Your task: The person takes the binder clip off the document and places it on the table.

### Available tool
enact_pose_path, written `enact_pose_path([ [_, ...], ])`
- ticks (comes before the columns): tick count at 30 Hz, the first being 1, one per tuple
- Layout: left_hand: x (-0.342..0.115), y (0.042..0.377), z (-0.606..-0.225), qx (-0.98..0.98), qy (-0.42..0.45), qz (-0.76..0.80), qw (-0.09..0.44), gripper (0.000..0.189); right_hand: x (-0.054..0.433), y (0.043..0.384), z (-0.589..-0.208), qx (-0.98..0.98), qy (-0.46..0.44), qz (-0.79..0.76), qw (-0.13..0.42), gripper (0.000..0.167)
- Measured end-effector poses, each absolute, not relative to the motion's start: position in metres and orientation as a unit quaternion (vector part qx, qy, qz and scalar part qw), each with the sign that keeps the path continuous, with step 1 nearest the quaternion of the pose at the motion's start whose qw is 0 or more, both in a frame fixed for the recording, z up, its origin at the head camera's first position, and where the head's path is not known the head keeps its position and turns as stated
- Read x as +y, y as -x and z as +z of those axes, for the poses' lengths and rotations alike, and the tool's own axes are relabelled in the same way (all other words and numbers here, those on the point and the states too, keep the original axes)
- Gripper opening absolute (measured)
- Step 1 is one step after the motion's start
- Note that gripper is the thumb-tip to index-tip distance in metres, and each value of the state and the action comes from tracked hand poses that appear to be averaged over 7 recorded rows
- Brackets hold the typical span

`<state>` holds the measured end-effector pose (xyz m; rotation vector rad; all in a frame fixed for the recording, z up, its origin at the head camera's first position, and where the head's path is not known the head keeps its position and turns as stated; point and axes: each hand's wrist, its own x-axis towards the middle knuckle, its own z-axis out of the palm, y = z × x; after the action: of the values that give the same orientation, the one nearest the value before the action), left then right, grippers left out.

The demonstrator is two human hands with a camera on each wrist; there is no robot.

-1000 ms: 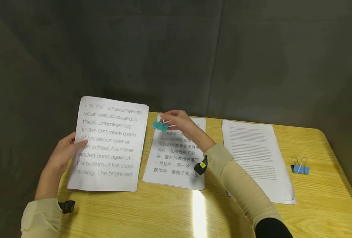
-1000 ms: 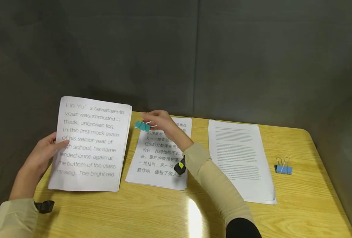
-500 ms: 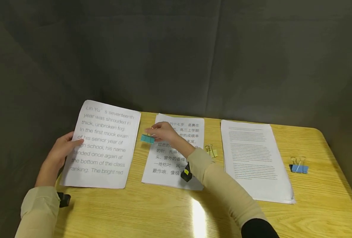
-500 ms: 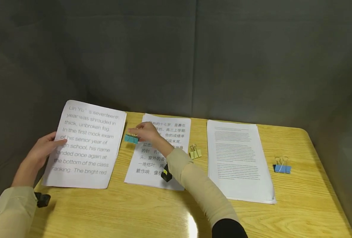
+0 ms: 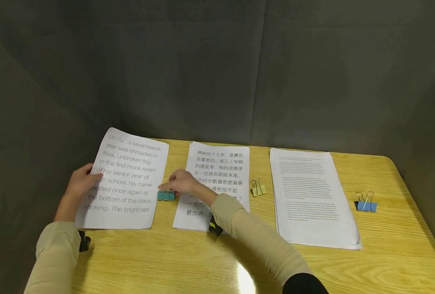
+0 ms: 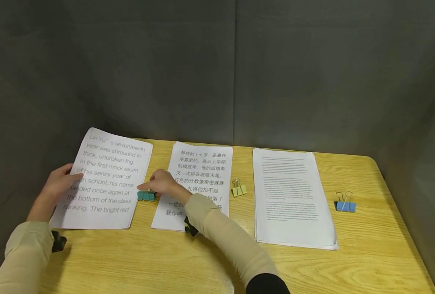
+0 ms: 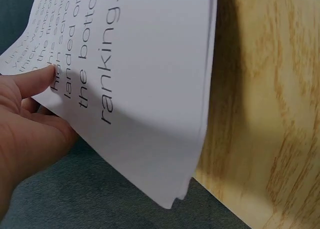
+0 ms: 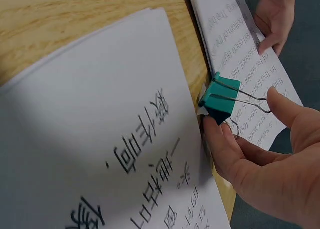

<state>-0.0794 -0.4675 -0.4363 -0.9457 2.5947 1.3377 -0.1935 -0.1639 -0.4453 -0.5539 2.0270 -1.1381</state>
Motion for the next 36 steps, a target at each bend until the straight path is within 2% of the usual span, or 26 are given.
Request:
enact_pose_path([
  [7, -0.468, 0.081, -0.445, 0.86, 0.322, 0.396, 0.027, 0.05, -0.166, 0.188, -0.446, 0.81, 0.204, -0.418, 0.357, 0.041],
  [11, -0.467, 0.079, -0.448, 0.859, 0.328, 0.393, 0.022, 0.049, -0.167, 0.187, -0.448, 0.82, 0.199, -0.403, 0.355, 0.035],
  [18, -0.468, 0.078, -0.449, 0.857, 0.324, 0.4, 0.017, 0.048, -0.169, 0.186, -0.448, 0.821, 0.207, -0.397, 0.354, 0.056],
  [24, -0.469, 0.083, -0.453, 0.859, 0.329, 0.392, -0.005, 0.047, -0.165, 0.184, -0.445, 0.828, 0.221, -0.403, 0.322, 0.034],
  [28, -0.464, 0.088, -0.459, 0.869, 0.334, 0.364, -0.018, 0.05, -0.146, 0.183, -0.442, 0.81, 0.228, -0.436, 0.319, 0.057],
  [30, -0.461, 0.089, -0.459, 0.876, 0.326, 0.356, -0.012, 0.054, -0.132, 0.186, -0.437, 0.799, 0.237, -0.45, 0.319, 0.056],
  [33, -0.455, 0.092, -0.455, 0.889, 0.288, 0.355, 0.002, 0.061, -0.108, 0.194, -0.428, 0.803, 0.255, -0.459, 0.282, 0.05],
  [36, -0.445, 0.098, -0.449, 0.907, 0.232, 0.35, 0.013, 0.068, -0.082, 0.206, -0.419, 0.824, 0.267, -0.456, 0.203, 0.044],
])
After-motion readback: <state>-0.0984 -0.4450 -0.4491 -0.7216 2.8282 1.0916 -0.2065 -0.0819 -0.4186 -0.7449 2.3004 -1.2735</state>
